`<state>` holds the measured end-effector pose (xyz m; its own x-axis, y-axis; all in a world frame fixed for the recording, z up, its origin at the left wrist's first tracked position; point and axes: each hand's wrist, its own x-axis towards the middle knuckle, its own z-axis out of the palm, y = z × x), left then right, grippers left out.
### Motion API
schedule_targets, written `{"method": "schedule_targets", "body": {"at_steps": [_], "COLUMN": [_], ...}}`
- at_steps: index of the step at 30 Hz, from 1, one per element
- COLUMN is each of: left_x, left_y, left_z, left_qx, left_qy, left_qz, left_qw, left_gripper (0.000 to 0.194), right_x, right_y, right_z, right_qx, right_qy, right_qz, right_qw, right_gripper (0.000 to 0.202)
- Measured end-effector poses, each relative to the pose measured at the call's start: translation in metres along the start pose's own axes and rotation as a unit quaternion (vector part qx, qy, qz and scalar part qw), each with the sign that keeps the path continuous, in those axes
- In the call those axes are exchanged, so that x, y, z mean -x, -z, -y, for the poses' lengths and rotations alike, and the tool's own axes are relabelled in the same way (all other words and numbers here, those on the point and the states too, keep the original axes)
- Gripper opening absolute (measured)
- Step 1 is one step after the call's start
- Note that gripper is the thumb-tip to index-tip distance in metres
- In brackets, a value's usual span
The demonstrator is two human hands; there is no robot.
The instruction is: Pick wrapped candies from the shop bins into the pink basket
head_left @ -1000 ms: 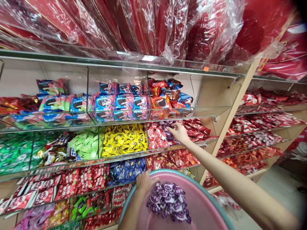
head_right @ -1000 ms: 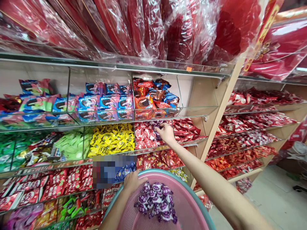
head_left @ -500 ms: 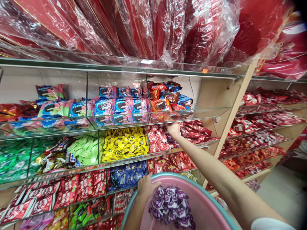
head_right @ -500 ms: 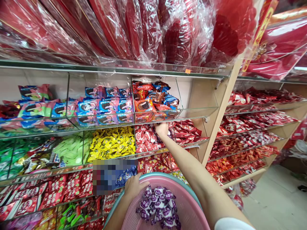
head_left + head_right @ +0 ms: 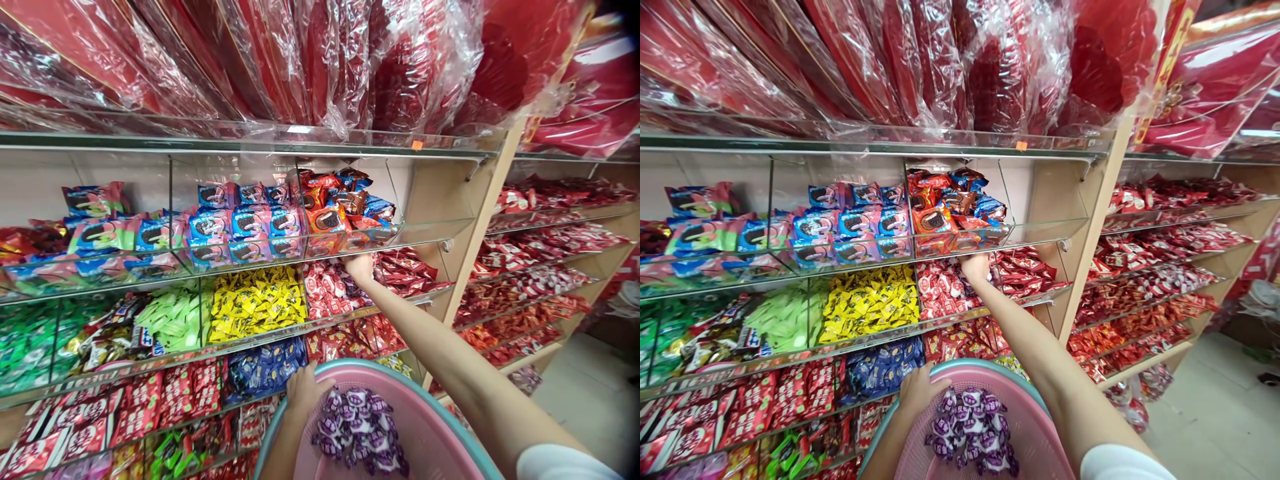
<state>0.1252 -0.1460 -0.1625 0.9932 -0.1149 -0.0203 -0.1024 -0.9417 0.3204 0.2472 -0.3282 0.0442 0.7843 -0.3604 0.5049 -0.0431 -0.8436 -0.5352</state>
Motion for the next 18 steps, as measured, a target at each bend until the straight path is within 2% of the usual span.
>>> {"method": "schedule_targets", "body": {"at_steps": [8, 12, 18], "left_x": [-0.0013, -0.0015, -0.0036], "left_y": [-0.0037, -0.0022, -0.0022], "left_z": [0.0021, 0.0009, 0.0019], "left_qx": [-0.003, -0.003, -0.001], "left_qy": [0.006, 0.003, 0.001], "left_qz": [0.002, -0.001, 0.004], "left_qw": [1.000, 1.000, 1.000], "left_gripper": [0.067, 0.062, 0.066], "right_x": [0.0015, 0.0004, -0.0010], "right_y": [-0.0037, -0.0043, -0.0050], "right_z": [0.0013, -0.0007, -0.0026], "right_qx": [-0.069, -0.084, -0.090], "right_qy": [-0.047, -0.050, -0.043], "right_qz": [-0.017, -0.023, -0.032], "right_qw": [0.996, 0.995, 0.995], "right_gripper": [0.036, 0.037, 0.035]}}
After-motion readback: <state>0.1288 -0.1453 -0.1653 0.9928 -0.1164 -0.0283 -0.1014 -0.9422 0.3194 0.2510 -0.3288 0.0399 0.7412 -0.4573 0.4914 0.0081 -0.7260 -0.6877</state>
